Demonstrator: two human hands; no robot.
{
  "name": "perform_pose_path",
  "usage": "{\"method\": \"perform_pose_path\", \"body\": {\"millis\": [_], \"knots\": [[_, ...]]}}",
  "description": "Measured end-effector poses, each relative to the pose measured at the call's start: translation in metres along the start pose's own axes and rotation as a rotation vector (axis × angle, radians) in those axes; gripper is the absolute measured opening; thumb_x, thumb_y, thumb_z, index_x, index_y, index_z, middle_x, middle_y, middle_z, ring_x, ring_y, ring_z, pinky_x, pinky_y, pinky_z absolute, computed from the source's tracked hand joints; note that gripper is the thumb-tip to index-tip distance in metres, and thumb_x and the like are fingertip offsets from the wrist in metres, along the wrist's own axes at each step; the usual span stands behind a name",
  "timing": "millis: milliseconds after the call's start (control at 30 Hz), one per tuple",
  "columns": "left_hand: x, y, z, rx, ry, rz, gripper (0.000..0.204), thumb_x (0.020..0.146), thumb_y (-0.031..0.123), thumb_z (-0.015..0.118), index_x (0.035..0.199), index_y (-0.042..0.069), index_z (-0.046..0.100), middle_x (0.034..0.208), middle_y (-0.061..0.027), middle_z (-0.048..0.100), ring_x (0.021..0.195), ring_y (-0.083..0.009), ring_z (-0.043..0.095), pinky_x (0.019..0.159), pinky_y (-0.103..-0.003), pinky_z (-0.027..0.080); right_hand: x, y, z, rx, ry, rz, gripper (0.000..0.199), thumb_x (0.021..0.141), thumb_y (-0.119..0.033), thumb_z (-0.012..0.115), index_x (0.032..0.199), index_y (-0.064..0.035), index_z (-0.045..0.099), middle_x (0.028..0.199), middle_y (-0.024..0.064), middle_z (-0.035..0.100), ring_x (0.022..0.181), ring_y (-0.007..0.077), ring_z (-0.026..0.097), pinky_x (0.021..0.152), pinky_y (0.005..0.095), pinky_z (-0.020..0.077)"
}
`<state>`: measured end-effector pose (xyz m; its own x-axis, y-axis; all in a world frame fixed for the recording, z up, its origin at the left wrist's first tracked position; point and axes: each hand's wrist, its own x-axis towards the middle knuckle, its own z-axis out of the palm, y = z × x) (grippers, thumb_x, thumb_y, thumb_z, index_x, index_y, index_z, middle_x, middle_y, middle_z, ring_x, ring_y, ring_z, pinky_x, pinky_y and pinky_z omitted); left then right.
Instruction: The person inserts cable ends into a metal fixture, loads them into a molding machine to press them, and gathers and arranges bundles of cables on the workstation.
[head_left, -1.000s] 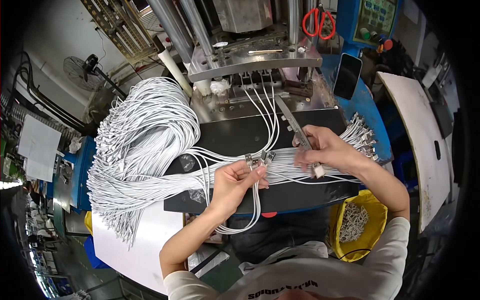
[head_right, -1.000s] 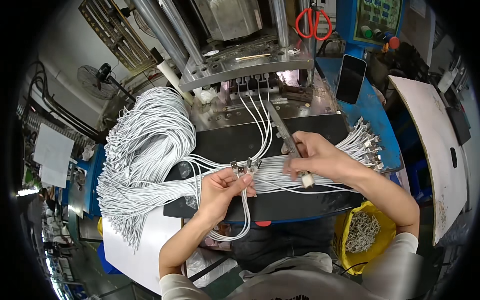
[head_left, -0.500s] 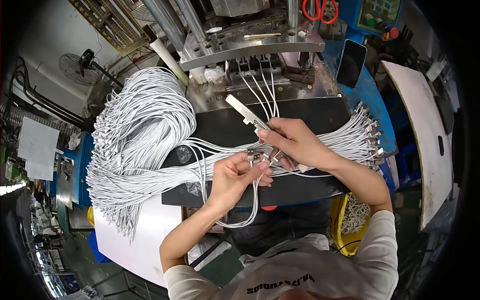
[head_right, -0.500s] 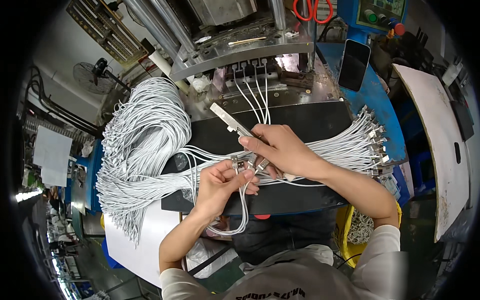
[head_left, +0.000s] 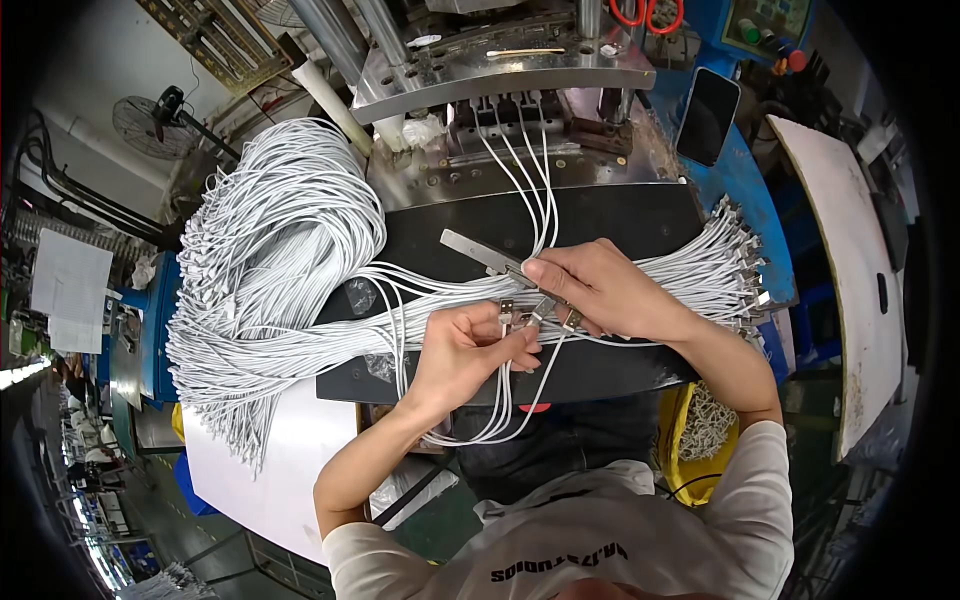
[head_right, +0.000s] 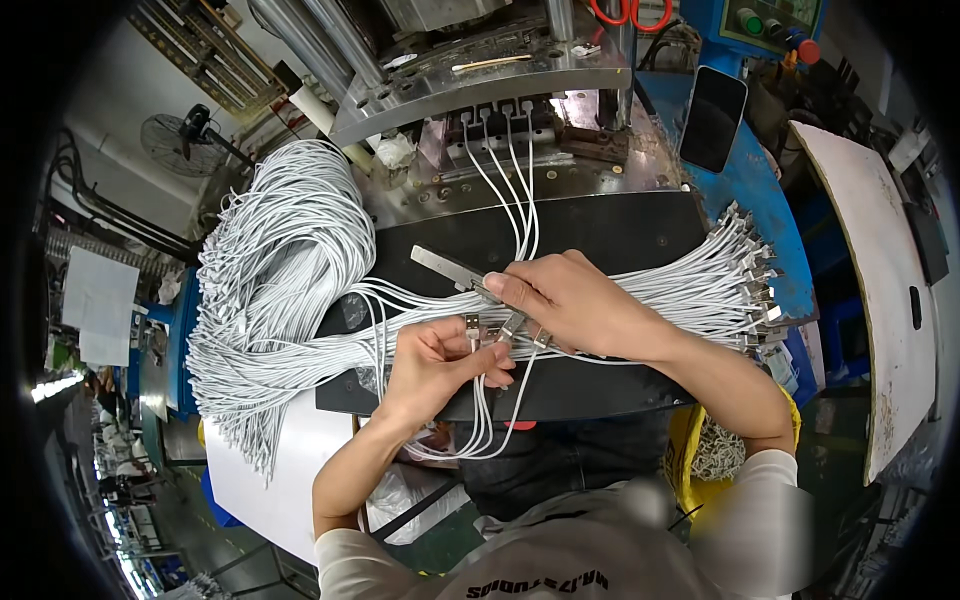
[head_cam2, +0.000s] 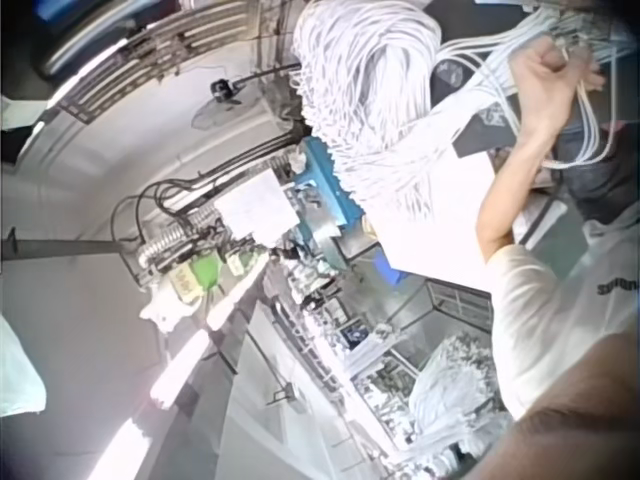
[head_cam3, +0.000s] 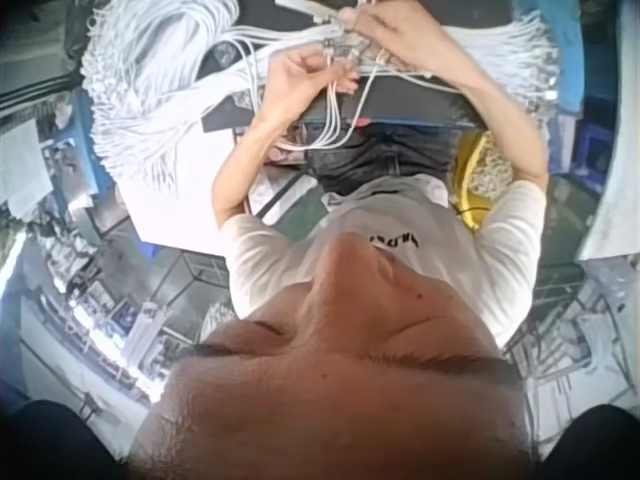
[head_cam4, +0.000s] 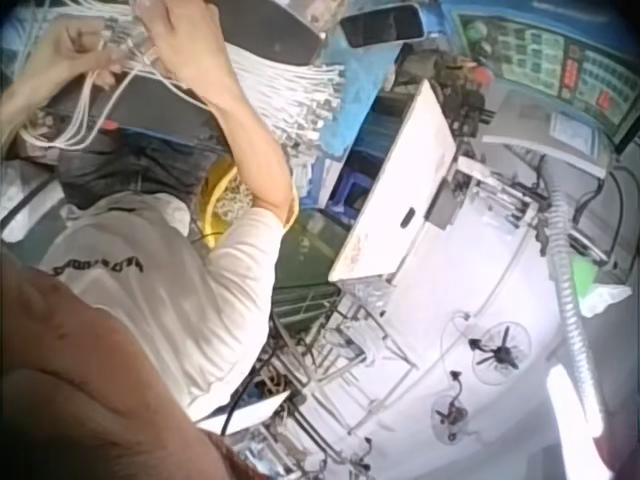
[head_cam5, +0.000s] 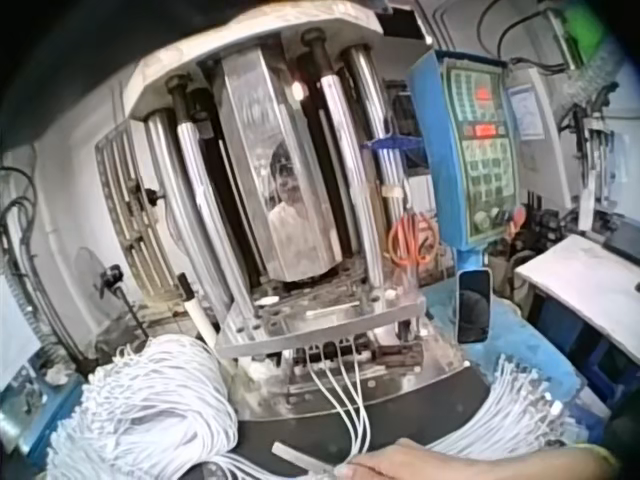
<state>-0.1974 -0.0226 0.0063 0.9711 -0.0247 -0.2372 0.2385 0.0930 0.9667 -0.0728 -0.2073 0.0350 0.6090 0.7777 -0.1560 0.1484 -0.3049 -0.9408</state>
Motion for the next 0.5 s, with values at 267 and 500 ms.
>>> {"method": "perform_pose_path", "body": {"millis": [267,500], "knots": [[-0.004,0.017,-0.003,-0.147,0.076,0.028,0.023,0.106,0.014,0.06,0.11,-0.008,0.067,0.09,-0.0158,0.076,0.073,-0.0194,0.075,0.065,-0.029,0.062,-0.003,0.002,-0.013,0.239,-0.113,0.004,0.044,0.096,-0.04,0.076,0.108,0.0013,0.067,0.068,0.0098,0.064,0.048,0.0171,0.055,0.049,0.0317,0.0447],[-0.002,0.004,-0.01,-0.044,-0.033,-0.012,0.033,0.11,0.024,0.055,0.112,-0.007,0.066,0.079,-0.0134,0.072,0.064,-0.0191,0.071,0.056,-0.03,0.06,0.003,0.035,0.01,-0.167,-0.034,-0.41,0.049,0.091,-0.038,0.082,0.118,0.0004,0.067,0.07,0.0059,0.065,0.052,0.01,0.055,0.049,0.0281,0.044]]}}
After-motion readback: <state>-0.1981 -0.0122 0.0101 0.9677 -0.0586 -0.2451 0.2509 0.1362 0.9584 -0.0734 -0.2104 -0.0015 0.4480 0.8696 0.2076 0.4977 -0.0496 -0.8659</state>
